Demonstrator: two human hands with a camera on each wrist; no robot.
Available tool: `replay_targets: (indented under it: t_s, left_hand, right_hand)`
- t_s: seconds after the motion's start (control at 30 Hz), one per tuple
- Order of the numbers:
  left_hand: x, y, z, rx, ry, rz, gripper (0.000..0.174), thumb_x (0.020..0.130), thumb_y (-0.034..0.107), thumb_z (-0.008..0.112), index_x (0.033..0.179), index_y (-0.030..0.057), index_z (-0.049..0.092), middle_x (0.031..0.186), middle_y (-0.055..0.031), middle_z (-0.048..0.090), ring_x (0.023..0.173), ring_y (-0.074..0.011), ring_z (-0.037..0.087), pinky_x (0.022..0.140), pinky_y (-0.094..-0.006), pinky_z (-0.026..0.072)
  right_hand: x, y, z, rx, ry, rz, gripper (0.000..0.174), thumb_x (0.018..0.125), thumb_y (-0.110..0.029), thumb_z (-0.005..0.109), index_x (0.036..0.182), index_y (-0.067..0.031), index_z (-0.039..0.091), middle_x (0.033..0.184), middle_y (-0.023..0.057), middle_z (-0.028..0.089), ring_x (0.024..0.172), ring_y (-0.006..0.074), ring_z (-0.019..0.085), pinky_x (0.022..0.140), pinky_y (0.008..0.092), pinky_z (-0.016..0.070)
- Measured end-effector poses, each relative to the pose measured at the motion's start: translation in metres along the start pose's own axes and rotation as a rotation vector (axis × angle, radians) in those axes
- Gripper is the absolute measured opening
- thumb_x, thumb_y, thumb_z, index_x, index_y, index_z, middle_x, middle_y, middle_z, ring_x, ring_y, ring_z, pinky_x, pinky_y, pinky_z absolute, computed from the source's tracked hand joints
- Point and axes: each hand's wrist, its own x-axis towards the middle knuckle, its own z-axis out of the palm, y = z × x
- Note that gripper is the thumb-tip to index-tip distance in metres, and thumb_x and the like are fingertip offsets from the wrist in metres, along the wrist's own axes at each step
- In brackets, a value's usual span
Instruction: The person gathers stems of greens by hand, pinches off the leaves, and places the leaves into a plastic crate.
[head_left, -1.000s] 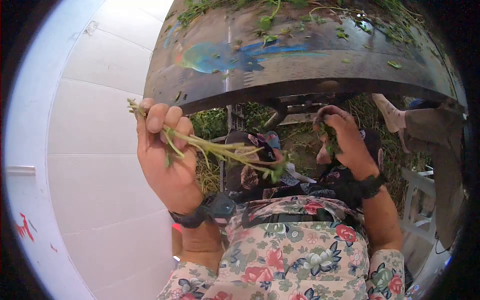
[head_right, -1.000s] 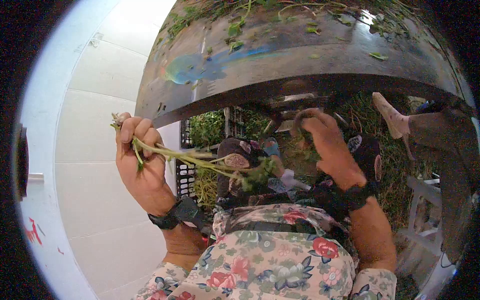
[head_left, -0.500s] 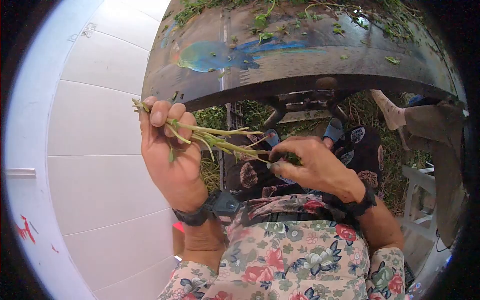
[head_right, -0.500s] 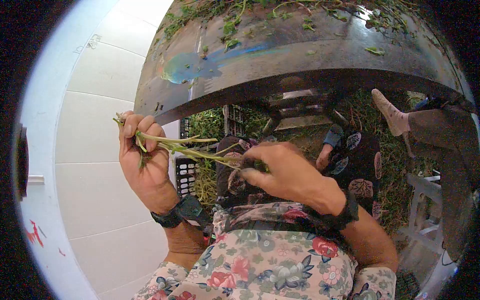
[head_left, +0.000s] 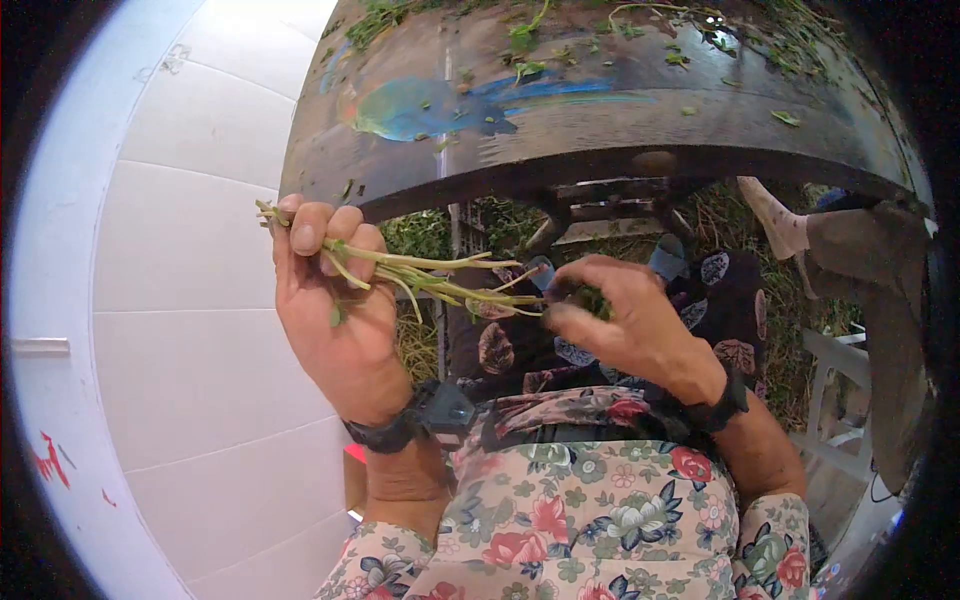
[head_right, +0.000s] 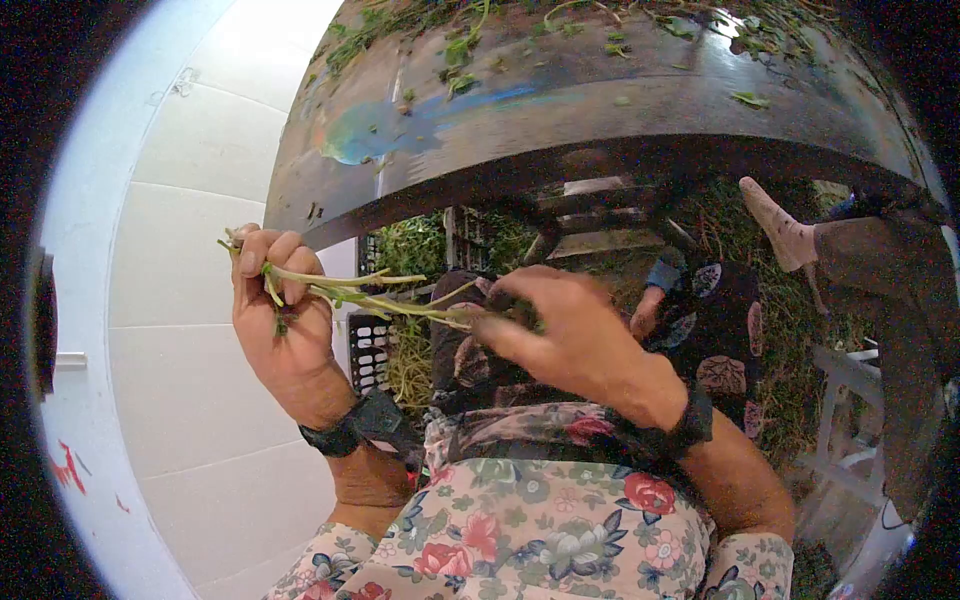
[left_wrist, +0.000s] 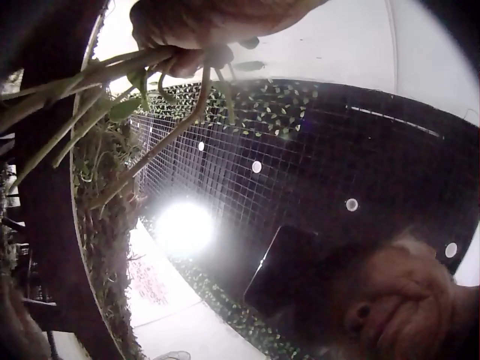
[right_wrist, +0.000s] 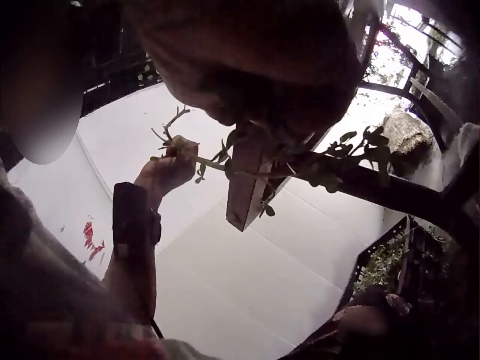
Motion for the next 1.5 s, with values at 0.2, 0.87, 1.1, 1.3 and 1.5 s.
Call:
replay_targets:
  t_s: [0.2,0.87,1.1,1.3,1.5]
  left_hand:
    - [0.0,-0.005,0.003,0.029,0.012,-0.01,0.017,0.096,0.019,0.037,0.092,0.0042,0.045,0.069,-0.0025,0.042,0.058,-0.0102,0.03,0.047,-0.0235,0.026]
    - [0.004,0.009,-0.004,-0.191,-0.026,-0.012,0.009,0.093,0.01,0.038,0.09,0.003,0.043,0.073,-0.0037,0.045,0.062,-0.0136,0.032,0.051,-0.0259,0.0293]
    - [0.003,0.006,0.0,-0.205,0.009,-0.013,0.009,0.093,0.01,0.038,0.09,0.0032,0.043,0.073,-0.0037,0.044,0.061,-0.0138,0.032,0.05,-0.0257,0.0287]
    - [0.003,0.01,-0.005,-0.129,-0.037,-0.034,0.008,0.093,0.012,0.039,0.092,0.0041,0.043,0.071,-0.0024,0.043,0.06,-0.0128,0.03,0.049,-0.0258,0.0282]
    - [-0.003,-0.01,-0.001,-0.049,0.072,-0.043,0.015,0.095,0.017,0.038,0.096,0.0037,0.044,0.067,-0.0003,0.042,0.057,-0.0117,0.029,0.047,-0.0249,0.0271]
  right_hand:
    - [0.001,0.004,0.011,-0.094,-0.043,-0.056,0.017,0.075,-0.015,0.058,0.085,-0.001,0.06,0.085,0.0171,0.06,0.077,0.0345,0.059,0.067,0.0383,0.0465]
    - [0.002,0.016,-0.002,0.415,-0.312,0.473,0.047,0.083,-0.035,0.053,0.121,-0.008,0.05,0.102,0.0093,0.06,0.093,0.0197,0.055,0.085,0.0329,0.0397]
    - [0.01,0.001,0.004,0.668,-0.225,0.494,0.039,0.085,-0.03,0.05,0.111,-0.0014,0.055,0.099,0.0086,0.061,0.091,0.0165,0.054,0.083,0.0289,0.0401]
    - [0.005,0.009,-0.009,0.355,-0.286,0.467,0.023,0.081,-0.014,0.049,0.097,-0.0039,0.062,0.076,0.0024,0.06,0.072,0.0117,0.052,0.064,0.0233,0.0406]
    - [-0.004,0.038,-0.009,0.155,-0.235,0.53,0.023,0.073,-0.012,0.052,0.09,-0.0027,0.065,0.07,0.002,0.06,0.065,0.012,0.052,0.058,0.0265,0.0411]
